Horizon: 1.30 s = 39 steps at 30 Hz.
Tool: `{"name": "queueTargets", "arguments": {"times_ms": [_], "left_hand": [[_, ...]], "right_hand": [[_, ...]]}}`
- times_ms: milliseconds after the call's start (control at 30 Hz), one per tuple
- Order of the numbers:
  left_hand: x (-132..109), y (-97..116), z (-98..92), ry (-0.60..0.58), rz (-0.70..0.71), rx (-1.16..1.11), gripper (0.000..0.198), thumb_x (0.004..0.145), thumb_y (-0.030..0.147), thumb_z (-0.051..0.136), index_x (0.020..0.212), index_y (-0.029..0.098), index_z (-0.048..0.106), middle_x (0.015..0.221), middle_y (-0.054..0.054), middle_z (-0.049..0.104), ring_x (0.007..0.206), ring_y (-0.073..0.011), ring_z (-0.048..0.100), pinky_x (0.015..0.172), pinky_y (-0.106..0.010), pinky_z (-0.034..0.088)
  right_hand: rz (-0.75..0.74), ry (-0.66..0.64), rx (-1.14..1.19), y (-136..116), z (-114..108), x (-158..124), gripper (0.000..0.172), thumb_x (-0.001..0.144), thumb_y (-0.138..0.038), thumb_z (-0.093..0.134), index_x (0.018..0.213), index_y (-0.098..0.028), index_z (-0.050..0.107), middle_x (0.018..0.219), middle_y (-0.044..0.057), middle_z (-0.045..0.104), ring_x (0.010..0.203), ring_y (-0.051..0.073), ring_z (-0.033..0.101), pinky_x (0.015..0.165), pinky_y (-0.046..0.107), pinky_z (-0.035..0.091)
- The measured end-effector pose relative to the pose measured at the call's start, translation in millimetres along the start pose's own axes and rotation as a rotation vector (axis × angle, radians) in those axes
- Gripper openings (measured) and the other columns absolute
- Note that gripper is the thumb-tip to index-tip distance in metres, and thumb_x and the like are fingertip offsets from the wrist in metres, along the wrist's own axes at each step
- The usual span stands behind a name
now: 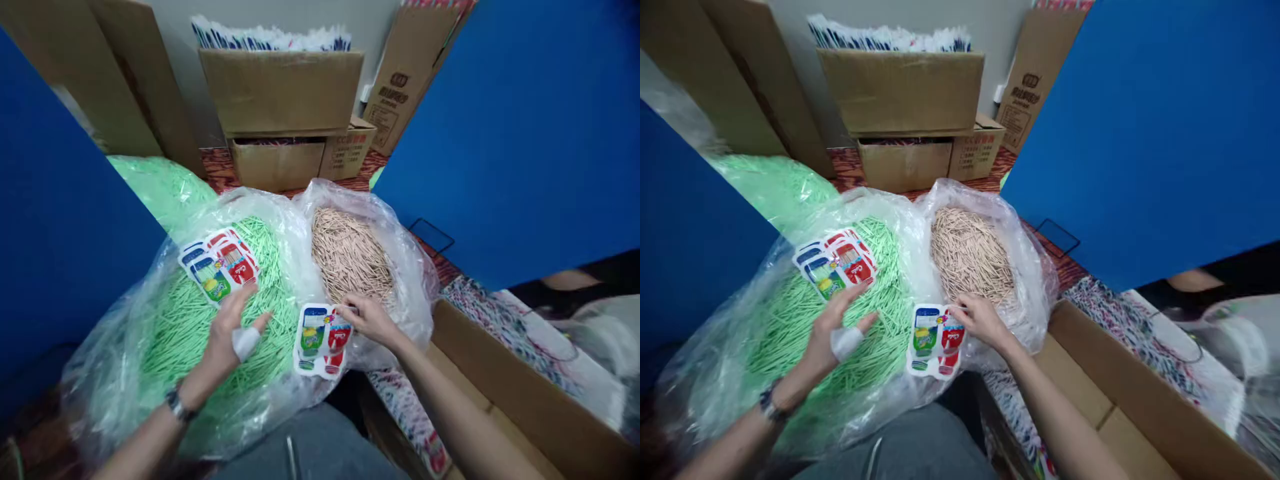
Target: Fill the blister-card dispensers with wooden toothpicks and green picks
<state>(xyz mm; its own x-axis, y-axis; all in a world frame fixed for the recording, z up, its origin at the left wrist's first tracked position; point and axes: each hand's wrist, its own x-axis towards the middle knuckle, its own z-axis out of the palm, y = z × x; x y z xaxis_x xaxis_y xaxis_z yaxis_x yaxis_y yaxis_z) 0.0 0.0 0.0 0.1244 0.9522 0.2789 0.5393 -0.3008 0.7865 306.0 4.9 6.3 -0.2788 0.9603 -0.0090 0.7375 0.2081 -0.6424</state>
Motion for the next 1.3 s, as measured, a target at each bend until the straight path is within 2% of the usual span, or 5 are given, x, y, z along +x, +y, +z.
{"name": "queueTargets", "arguments": {"times_ms": [200,500,900,1033,1300], "left_hand": [[-33,26,49.1,-0.475,-0.094,-0.446,0.1,0.062,0.036,0.078,0.147,0.02,0.028,0.145,-0.017,0.041,0.133,-0.0361,0.037,0.11,-0.05,0.029],[-23,24,48.3,-0.516,-0.432,-0.659,0.025,0.067,0.031,0.074,0.079,0.01,0.067,0.065,-0.002,0.064,0.059,-0.0149,0.056,0.057,-0.025,0.046],[-26,29,57.9,-0.442,-0.448,-0.57,0.022,0.064,0.029,0.075,0.06,0.013,0.061,0.056,0.0,0.063,0.053,-0.0144,0.055,0.051,-0.023,0.044],[-27,24,57.9,-0.398,-0.515,-0.593,0.025,0.063,0.031,0.076,0.08,0.012,0.072,0.079,-0.008,0.075,0.07,-0.0228,0.068,0.066,-0.029,0.054],[-32,17,55.0,-0.42,-0.486,-0.609,0.026,0.065,0.031,0.074,0.084,0.014,0.076,0.084,-0.01,0.077,0.079,-0.0271,0.072,0.072,-0.032,0.057]], "right_hand": [[-0.032,-0.155,0.346,-61,1,-16,0.028,0.09,-0.041,0.05,0.076,-0.018,0.051,0.067,-0.003,0.05,0.061,0.009,0.044,0.057,0.02,0.033],[-0.098,-0.12,0.508,-67,21,-7,0.028,0.088,-0.043,0.053,0.081,-0.016,0.057,0.068,-0.003,0.051,0.06,0.008,0.044,0.056,0.019,0.034],[-0.399,-0.106,0.215,-57,21,-6,0.023,0.093,-0.033,0.048,0.098,-0.017,0.063,0.083,0.003,0.066,0.075,0.012,0.059,0.068,0.022,0.042],[-0.135,-0.068,0.101,-6,-7,11,0.039,0.097,-0.036,0.038,0.133,-0.021,0.042,0.115,0.007,0.062,0.1,0.015,0.059,0.082,0.026,0.045],[0.48,0.02,-0.751,87,-12,52,0.05,0.087,-0.053,0.047,0.114,-0.012,0.057,0.115,0.019,0.057,0.109,0.031,0.05,0.087,0.04,0.041]]}}
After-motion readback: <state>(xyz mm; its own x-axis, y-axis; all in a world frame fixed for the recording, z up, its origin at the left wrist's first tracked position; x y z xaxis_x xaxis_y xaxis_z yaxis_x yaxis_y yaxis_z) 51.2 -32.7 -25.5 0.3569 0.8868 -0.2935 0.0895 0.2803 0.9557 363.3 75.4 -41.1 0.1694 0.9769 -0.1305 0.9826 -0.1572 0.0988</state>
